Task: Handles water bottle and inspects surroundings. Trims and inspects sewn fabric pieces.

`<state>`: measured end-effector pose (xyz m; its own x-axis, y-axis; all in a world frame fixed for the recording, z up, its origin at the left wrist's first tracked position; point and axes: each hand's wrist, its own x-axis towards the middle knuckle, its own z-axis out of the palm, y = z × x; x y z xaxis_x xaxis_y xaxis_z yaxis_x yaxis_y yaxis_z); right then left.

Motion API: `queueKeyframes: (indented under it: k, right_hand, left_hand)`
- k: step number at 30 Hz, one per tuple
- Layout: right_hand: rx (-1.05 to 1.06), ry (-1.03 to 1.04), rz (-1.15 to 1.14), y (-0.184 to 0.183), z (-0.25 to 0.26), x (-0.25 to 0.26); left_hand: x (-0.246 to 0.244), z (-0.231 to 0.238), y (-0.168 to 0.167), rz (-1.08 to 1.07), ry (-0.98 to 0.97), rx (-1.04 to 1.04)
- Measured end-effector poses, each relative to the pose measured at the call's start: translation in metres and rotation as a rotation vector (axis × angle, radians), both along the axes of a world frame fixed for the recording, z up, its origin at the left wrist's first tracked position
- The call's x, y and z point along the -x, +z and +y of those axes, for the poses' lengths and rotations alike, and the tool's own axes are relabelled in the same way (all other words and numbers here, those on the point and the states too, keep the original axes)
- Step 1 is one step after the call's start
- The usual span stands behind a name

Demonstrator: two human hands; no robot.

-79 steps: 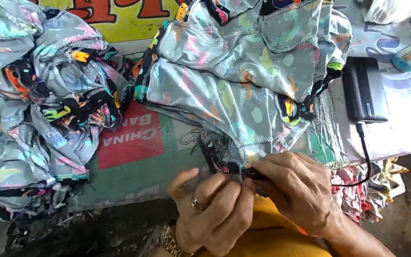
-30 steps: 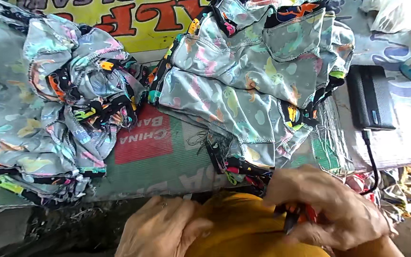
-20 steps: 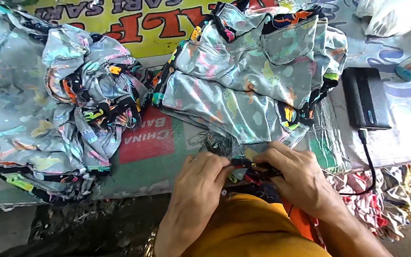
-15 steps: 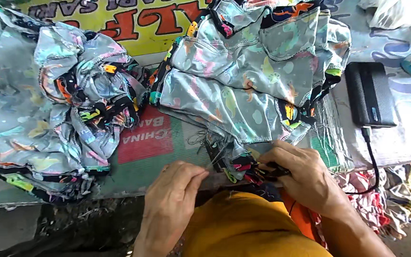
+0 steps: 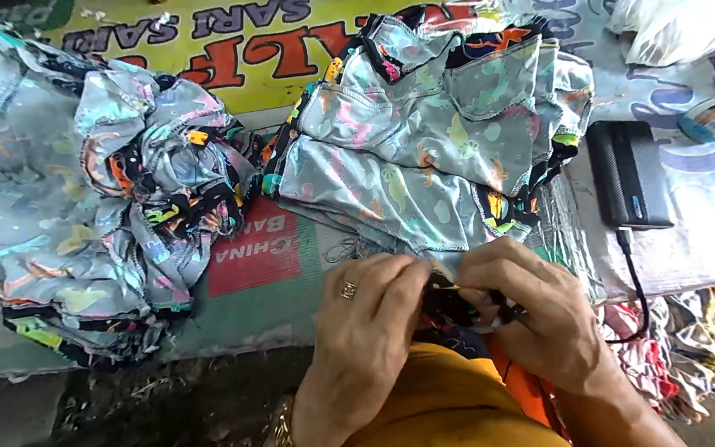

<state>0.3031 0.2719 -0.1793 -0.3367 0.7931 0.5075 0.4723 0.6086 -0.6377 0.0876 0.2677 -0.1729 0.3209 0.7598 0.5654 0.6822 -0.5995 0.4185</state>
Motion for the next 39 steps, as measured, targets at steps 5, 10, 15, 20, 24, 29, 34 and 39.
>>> queueKeyframes:
  k: [5, 10, 15, 20, 24, 29, 34, 39]
  right_hand:
    - [0.088, -0.002, 0.155, 0.007, 0.018, 0.004]
    - [0.025, -0.088, 0.059, 0.006, 0.032, 0.014]
    - [-0.009, -0.14, 0.041, 0.003, 0.034, 0.019]
    - [0.067, 0.0, 0.308, 0.005, 0.031, 0.018]
    - [-0.16, -0.084, 0.236, 0.001, 0.034, 0.025]
    - [-0.313, -0.196, 0.154, -0.002, 0.034, 0.024]
    - [-0.02, 0.079, 0.42, 0.006, 0.02, 0.008]
    - [0.19, 0.458, 0.411, 0.017, 0.01, -0.006]
  left_hand:
    - [0.0, 0.016, 0.002, -0.622, -0.21, 0.385]
    - [-0.001, 0.028, 0.009, -1.215, -0.31, 0.79]
    - [-0.008, 0.026, 0.01, -1.191, -0.245, 0.768]
    - [-0.015, 0.021, 0.007, -1.049, -0.247, 0.621]
    - [-0.015, 0.022, 0.006, -1.158, -0.231, 0.705]
    - [-0.012, 0.022, 0.007, -1.238, -0.261, 0.76]
    - [-0.012, 0.02, 0.007, -1.194, -0.264, 0.726]
    - [-0.015, 0.017, 0.004, -0.981, -0.231, 0.547]
